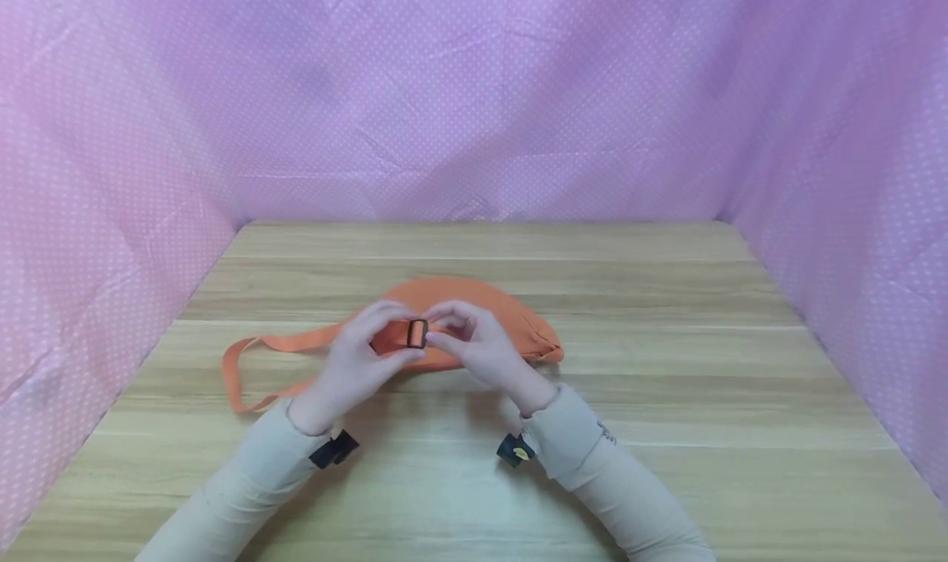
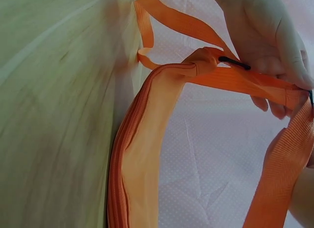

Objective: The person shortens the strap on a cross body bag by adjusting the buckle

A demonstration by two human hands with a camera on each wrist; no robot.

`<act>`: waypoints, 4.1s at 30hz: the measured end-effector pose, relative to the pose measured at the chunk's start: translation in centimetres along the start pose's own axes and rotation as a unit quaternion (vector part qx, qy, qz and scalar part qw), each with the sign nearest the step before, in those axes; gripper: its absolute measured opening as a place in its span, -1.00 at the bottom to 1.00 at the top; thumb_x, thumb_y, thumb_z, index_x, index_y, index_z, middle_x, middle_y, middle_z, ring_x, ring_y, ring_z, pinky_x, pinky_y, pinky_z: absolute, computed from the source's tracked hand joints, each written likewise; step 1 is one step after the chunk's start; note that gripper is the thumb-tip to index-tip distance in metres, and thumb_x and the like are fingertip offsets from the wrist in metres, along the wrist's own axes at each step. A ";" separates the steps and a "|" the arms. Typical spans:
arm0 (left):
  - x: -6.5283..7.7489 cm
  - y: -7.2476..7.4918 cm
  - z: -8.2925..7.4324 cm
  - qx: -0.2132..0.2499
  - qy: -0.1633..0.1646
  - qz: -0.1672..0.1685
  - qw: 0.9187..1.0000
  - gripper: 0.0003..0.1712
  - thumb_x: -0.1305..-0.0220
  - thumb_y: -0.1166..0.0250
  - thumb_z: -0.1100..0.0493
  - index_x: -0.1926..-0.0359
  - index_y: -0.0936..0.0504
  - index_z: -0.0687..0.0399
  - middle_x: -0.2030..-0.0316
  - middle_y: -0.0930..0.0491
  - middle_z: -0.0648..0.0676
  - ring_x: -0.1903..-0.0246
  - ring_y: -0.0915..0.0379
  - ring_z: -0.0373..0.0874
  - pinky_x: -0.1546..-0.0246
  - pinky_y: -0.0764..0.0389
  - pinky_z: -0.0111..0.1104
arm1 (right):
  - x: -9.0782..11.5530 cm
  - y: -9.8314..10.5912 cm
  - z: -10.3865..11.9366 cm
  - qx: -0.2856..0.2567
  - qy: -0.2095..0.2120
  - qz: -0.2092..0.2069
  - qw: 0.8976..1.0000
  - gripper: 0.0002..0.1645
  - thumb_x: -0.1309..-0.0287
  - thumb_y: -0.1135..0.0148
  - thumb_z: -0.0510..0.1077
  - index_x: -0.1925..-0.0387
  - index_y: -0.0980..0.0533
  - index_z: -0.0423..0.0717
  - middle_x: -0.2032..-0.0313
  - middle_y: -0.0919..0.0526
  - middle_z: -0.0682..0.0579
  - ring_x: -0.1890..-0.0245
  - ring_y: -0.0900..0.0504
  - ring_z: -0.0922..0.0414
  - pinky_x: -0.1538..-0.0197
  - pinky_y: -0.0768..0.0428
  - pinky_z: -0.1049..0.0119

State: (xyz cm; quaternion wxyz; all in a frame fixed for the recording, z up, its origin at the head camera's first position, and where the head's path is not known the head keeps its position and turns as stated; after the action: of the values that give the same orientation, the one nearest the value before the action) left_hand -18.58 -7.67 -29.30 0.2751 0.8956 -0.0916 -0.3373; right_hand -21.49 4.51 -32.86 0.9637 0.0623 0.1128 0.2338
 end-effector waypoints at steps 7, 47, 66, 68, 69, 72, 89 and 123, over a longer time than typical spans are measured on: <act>0.1 0.1 0.6 0.014 0.025 0.003 1.000 -0.57 0.11 -0.52 0.30 0.14 -0.61 0.16 0.17 -0.60 0.03 0.09 -0.47 -0.15 0.02 -0.50 -0.26 | 0.5 0.7 -0.6 0.012 -0.017 0.016 1.000 -0.70 -0.22 -0.19 -0.26 0.02 -0.46 -0.28 0.22 -0.62 -0.13 0.26 -0.59 0.26 0.18 -0.56 0.41; 0.2 -0.4 0.4 0.067 0.014 0.022 0.997 -0.57 0.17 -0.54 0.34 0.20 -0.61 0.12 0.22 -0.58 -0.02 0.16 -0.46 -0.19 0.03 -0.45 -0.35 | 0.2 1.1 -0.2 0.029 0.000 -0.017 0.999 -0.91 -0.05 -0.33 -0.32 0.36 -0.61 -0.28 0.49 -0.64 0.18 0.55 -0.50 0.24 0.50 -0.45 0.44; 0.2 -0.2 -0.1 0.109 -0.006 0.019 0.994 -0.57 0.19 -0.54 0.37 0.19 -0.65 0.12 0.33 -0.56 -0.02 0.24 -0.42 -0.19 0.17 -0.44 -0.37 | -0.5 -0.4 -0.4 -0.095 -0.045 0.034 0.994 -0.66 -0.16 -0.17 -0.40 0.04 -0.32 -0.39 0.45 -0.68 0.26 0.40 -0.61 0.32 0.35 -0.53 0.48; 0.3 -0.2 -0.1 0.100 -0.005 0.021 0.995 -0.58 0.17 -0.53 0.35 0.18 -0.67 0.11 0.34 -0.54 -0.03 0.24 -0.41 -0.19 0.14 -0.43 -0.35 | -0.5 -0.4 -0.5 -0.100 -0.046 0.039 0.993 -0.63 -0.16 -0.18 -0.40 0.02 -0.31 -0.39 0.45 -0.68 0.25 0.39 -0.61 0.32 0.33 -0.54 0.46; 0.3 -0.2 -0.1 0.097 -0.002 0.023 0.995 -0.58 0.16 -0.53 0.35 0.17 -0.67 0.11 0.35 -0.53 -0.03 0.23 -0.40 -0.19 0.13 -0.43 -0.34 | -0.5 -0.5 -0.5 -0.098 -0.048 0.042 0.993 -0.62 -0.16 -0.19 -0.38 0.01 -0.31 -0.39 0.44 -0.68 0.24 0.38 -0.62 0.31 0.31 -0.55 0.45; 0.4 -0.2 -0.1 0.090 0.005 0.026 0.996 -0.60 0.14 -0.52 0.34 0.18 -0.68 0.10 0.35 -0.51 -0.02 0.22 -0.39 -0.18 0.11 -0.42 -0.33 | -0.4 -0.2 -0.2 -0.051 -0.044 0.042 0.997 -0.60 -0.15 -0.22 -0.34 -0.01 -0.35 -0.38 0.37 -0.68 0.16 0.31 -0.62 0.29 0.27 -0.56 0.44; 0.4 0.7 0.5 0.135 0.013 -0.005 0.991 -0.59 0.14 -0.50 0.40 0.18 -0.64 0.12 0.31 -0.50 0.01 0.21 -0.39 -0.19 0.20 -0.40 -0.43 | 0.6 3.2 0.2 0.119 -0.025 0.026 0.992 -0.91 -0.09 -0.29 -0.32 0.32 -0.60 -0.27 0.41 -0.64 0.00 0.38 -0.56 0.26 0.27 -0.55 0.41; 0.6 -0.1 0.3 0.134 -0.017 0.010 0.991 -0.64 0.16 -0.51 0.41 0.30 -0.60 0.09 0.31 -0.50 0.04 0.20 -0.40 -0.17 0.14 -0.45 -0.43 | 0.3 1.0 2.7 0.175 0.078 0.062 0.979 -0.79 -0.08 -0.31 -0.32 0.19 -0.56 -0.24 0.26 -0.67 -0.05 0.25 -0.62 0.24 0.10 -0.57 0.32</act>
State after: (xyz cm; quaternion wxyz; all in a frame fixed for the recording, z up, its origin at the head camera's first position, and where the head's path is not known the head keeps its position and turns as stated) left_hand -18.35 -7.91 -29.86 0.1543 0.9178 -0.1498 -0.3339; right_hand -21.02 5.38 -30.11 0.9096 0.2184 0.2230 0.2743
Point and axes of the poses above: each hand's wrist, its own x-axis away from the middle knuckle, its own y-axis out of the back of the hand, z = x × y, the point moved 9 cm from there along -x, towards the middle knuckle
